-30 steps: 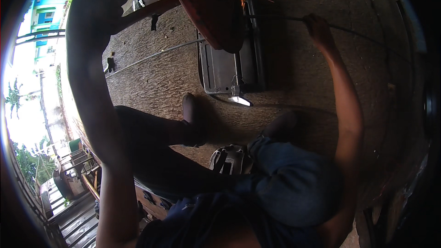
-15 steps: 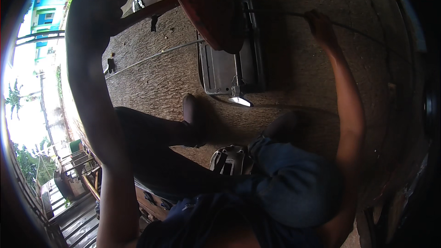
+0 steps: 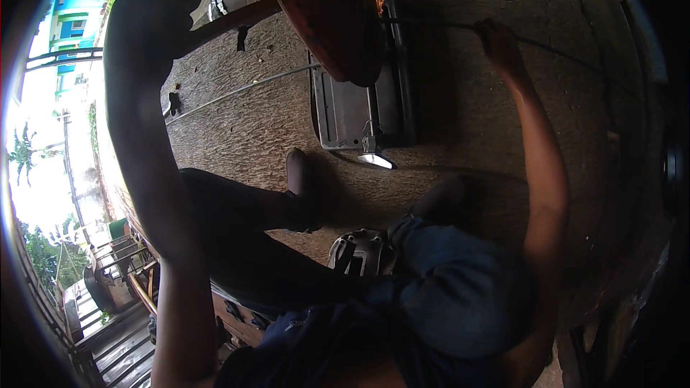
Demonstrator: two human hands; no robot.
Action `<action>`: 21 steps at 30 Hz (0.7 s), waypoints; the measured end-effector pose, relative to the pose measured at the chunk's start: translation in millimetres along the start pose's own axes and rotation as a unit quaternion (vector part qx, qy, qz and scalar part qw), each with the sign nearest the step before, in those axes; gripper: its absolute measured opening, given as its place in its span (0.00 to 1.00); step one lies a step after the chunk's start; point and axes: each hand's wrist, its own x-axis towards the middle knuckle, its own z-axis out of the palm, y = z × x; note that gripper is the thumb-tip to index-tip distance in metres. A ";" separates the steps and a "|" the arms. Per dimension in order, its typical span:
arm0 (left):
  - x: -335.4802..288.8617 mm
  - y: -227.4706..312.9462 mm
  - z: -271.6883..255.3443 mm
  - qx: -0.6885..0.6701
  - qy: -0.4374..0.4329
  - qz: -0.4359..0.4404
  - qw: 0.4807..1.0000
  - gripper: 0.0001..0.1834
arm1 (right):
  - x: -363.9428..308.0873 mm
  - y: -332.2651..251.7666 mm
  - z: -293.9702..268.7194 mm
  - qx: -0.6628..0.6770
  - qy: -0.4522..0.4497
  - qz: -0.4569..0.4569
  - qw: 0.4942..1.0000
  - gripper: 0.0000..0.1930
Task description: Cutting long metal rods using a bench-top abrasive cut-off saw.
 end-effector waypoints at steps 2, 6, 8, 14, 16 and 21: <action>0.0 0.8 -0.7 0.005 -0.001 0.001 1.000 0.11 | 0.3 0.2 1.1 -0.006 0.001 -0.007 1.000 0.11; -1.0 2.9 -4.8 0.016 -0.001 0.000 1.000 0.11 | 2.6 3.7 8.8 -0.009 0.006 -0.010 1.000 0.11; -3.0 4.0 -9.9 0.026 0.001 -0.001 1.000 0.11 | 6.5 1.7 12.4 -0.011 0.010 -0.011 1.000 0.11; -0.5 6.9 -6.0 0.035 -0.007 0.002 0.999 0.10 | 1.3 1.7 6.8 0.003 -0.004 0.005 1.000 0.11; -0.3 5.1 -4.8 0.037 -0.009 0.002 0.999 0.10 | -0.3 3.8 10.1 -0.011 0.017 -0.006 1.000 0.11; -0.3 3.9 -3.3 0.046 -0.013 0.002 0.999 0.10 | -0.3 6.8 12.2 0.000 0.004 -0.001 1.000 0.11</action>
